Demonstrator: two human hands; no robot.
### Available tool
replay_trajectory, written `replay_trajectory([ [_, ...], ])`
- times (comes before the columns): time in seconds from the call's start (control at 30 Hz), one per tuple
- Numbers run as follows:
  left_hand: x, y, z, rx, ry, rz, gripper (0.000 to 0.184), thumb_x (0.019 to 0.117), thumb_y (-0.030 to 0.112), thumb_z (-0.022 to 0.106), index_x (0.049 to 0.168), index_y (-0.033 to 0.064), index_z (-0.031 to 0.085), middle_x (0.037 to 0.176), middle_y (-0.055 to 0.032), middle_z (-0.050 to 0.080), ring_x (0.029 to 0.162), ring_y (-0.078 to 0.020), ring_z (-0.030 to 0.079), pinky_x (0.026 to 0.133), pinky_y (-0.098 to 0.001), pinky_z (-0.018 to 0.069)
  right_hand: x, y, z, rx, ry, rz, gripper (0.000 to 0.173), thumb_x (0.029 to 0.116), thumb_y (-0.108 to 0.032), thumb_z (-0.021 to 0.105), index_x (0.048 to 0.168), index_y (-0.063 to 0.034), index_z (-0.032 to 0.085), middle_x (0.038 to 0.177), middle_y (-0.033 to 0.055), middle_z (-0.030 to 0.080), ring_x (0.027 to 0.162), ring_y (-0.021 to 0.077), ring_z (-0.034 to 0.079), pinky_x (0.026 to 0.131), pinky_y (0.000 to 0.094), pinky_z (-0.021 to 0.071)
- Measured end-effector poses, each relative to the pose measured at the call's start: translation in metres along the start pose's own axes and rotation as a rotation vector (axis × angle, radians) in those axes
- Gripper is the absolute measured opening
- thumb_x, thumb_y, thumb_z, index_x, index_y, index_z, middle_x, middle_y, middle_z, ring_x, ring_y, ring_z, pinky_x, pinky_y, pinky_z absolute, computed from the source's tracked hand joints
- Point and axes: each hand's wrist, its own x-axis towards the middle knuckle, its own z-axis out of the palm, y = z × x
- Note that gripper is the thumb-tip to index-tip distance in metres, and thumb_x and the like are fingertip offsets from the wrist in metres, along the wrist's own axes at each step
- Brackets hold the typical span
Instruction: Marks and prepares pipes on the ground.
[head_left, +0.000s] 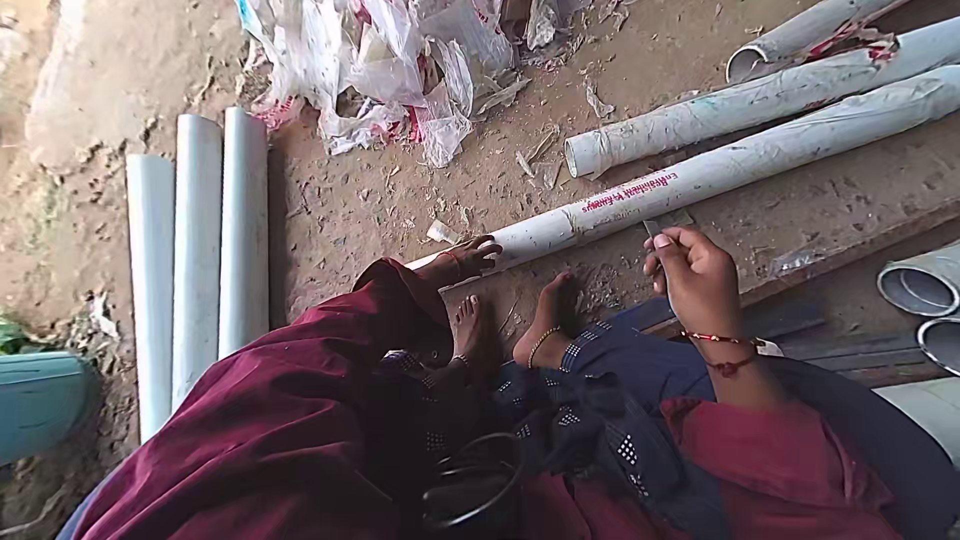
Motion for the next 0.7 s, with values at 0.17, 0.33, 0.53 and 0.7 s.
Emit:
replay_trajectory([
  [0.17, 0.022, -0.037, 0.028, 0.159, 0.178, 0.219, 0.028, 0.1078, 0.002, 0.044, 0.113, -0.0093, 0.070, 0.153, -0.0219, 0.048, 0.148, -0.0456, 0.035, 0.119, -0.0513, 0.0349, 0.005, 0.001, 0.001, 0.019, -0.006, 0.003, 0.022, 0.1087, -0.013, 0.048, 0.117, 0.0015, 0.062, 0.073, -0.0016, 0.060, 0.052, -0.0007, 0.050, 0.051, 0.0165, 0.0439],
  [0.33, 0.019, -0.011, 0.008, 0.027, 0.011, 0.009, 0.027, 0.1059, -0.004, 0.045, 0.126, -0.0113, 0.062, 0.156, -0.0214, 0.045, 0.151, -0.0437, 0.031, 0.119, -0.0547, 0.0333, 0.005, 0.005, 0.002, 0.019, -0.026, -0.014, 0.022, 0.1082, -0.013, 0.049, 0.117, 0.0019, 0.063, 0.074, -0.0027, 0.060, 0.053, -0.0023, 0.049, 0.051, 0.0151, 0.0430],
  [0.53, 0.062, -0.063, 0.052, -0.082, 0.389, 0.115, 0.020, 0.1024, -0.006, 0.050, 0.116, -0.0122, 0.063, 0.136, -0.0294, 0.057, 0.117, -0.0496, 0.062, 0.096, -0.0619, 0.0514, 0.004, 0.006, 0.000, 0.012, -0.023, -0.028, 0.022, 0.1085, -0.015, 0.048, 0.114, -0.0002, 0.064, 0.075, -0.0024, 0.061, 0.053, -0.0001, 0.050, 0.051, 0.0177, 0.0429],
  [0.7, 0.061, -0.057, 0.028, -0.078, 0.321, 0.024, 0.027, 0.1083, 0.011, 0.051, 0.123, -0.0105, 0.058, 0.133, -0.0306, 0.057, 0.115, -0.0487, 0.064, 0.095, -0.0618, 0.0524, 0.004, 0.006, 0.000, -0.006, -0.029, -0.018, 0.022, 0.1086, -0.016, 0.049, 0.114, -0.0010, 0.064, 0.074, -0.0023, 0.061, 0.054, 0.0002, 0.050, 0.052, 0.0183, 0.0430],
])
